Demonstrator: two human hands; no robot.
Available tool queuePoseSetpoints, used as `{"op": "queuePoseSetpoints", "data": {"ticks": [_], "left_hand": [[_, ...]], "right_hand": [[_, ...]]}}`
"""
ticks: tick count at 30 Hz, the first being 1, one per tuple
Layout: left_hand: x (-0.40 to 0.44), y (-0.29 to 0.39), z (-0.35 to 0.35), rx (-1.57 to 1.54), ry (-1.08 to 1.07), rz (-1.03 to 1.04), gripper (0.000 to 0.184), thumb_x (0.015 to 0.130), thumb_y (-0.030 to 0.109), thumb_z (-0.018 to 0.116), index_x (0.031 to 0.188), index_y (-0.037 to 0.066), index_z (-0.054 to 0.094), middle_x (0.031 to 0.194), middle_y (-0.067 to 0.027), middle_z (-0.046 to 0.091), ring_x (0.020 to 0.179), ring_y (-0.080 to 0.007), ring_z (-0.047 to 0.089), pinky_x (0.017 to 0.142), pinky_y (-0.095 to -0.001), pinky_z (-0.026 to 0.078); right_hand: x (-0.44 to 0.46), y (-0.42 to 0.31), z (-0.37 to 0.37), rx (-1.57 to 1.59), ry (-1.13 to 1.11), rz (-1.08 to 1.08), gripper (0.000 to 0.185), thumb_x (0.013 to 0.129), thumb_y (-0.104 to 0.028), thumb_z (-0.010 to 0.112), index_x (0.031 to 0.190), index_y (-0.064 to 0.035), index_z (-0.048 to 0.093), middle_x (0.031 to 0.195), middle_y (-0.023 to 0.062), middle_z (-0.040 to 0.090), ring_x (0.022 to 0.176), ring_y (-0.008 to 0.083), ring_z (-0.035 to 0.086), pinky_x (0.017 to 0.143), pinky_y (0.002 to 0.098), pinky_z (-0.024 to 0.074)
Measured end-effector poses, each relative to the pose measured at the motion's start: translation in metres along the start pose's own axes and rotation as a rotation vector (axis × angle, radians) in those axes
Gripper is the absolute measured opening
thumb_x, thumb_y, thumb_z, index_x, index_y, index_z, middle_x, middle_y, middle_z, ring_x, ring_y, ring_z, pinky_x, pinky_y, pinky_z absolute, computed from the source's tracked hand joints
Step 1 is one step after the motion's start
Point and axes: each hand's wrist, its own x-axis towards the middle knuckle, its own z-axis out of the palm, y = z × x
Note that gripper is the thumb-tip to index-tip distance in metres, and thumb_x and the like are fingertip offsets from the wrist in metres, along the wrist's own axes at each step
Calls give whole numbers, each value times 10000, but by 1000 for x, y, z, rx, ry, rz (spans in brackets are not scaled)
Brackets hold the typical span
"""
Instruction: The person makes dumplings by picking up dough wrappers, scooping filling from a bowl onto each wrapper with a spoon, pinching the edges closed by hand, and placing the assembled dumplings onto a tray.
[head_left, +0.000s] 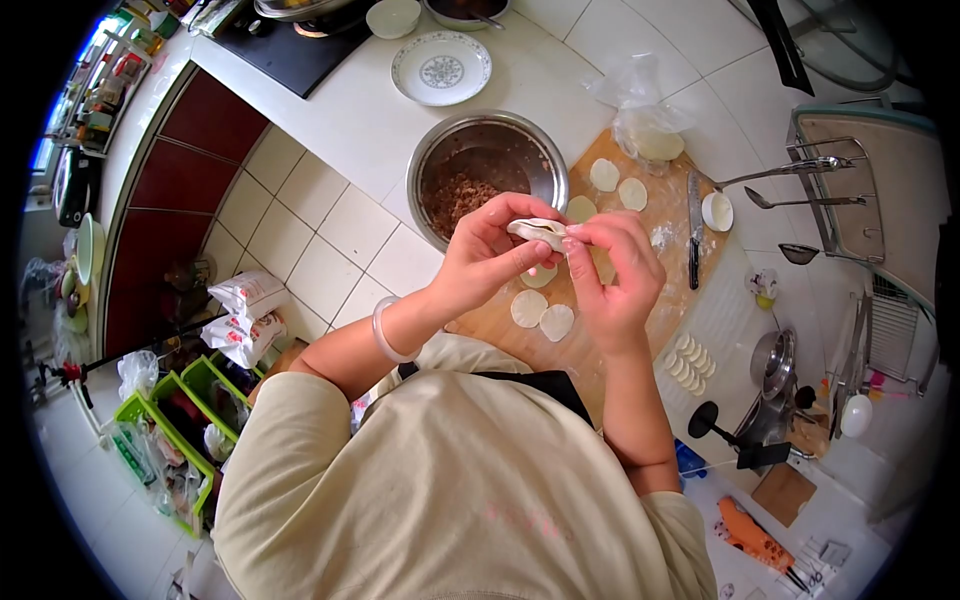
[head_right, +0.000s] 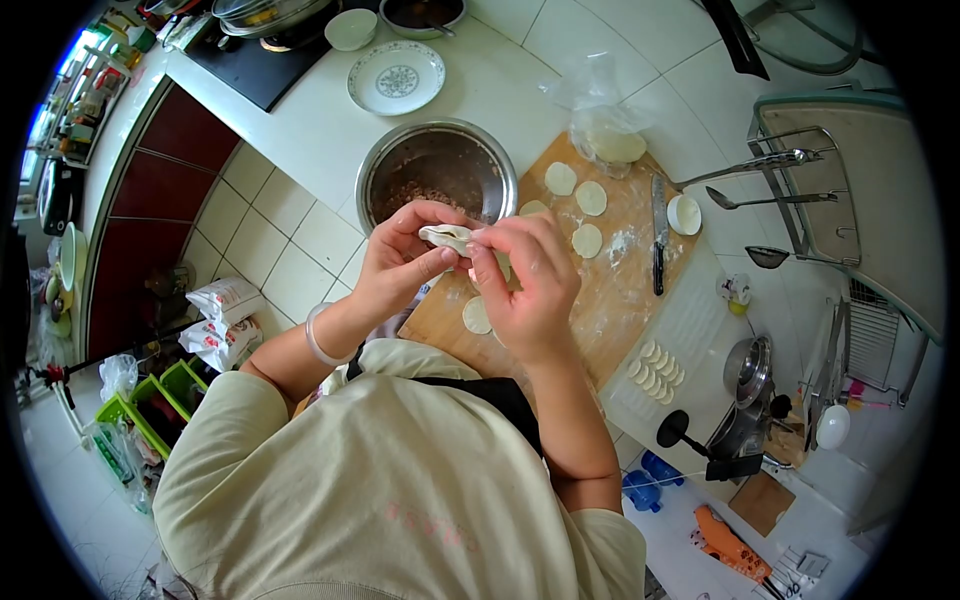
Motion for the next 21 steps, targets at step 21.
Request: {"op": "queuePoseSetpoints", "data": {"ticks": [21], "left_hand": [[-4,2,0,-2,-27,20,269,895,49,606,1148,13,522,1137,-133,618,988,-165,612,816,-304,529]], "right_hand": [[-11,2,4,-174,50,-199,144,779,50,670,905,16,611,866,108,594,732,199,550,644,286,461]]}}
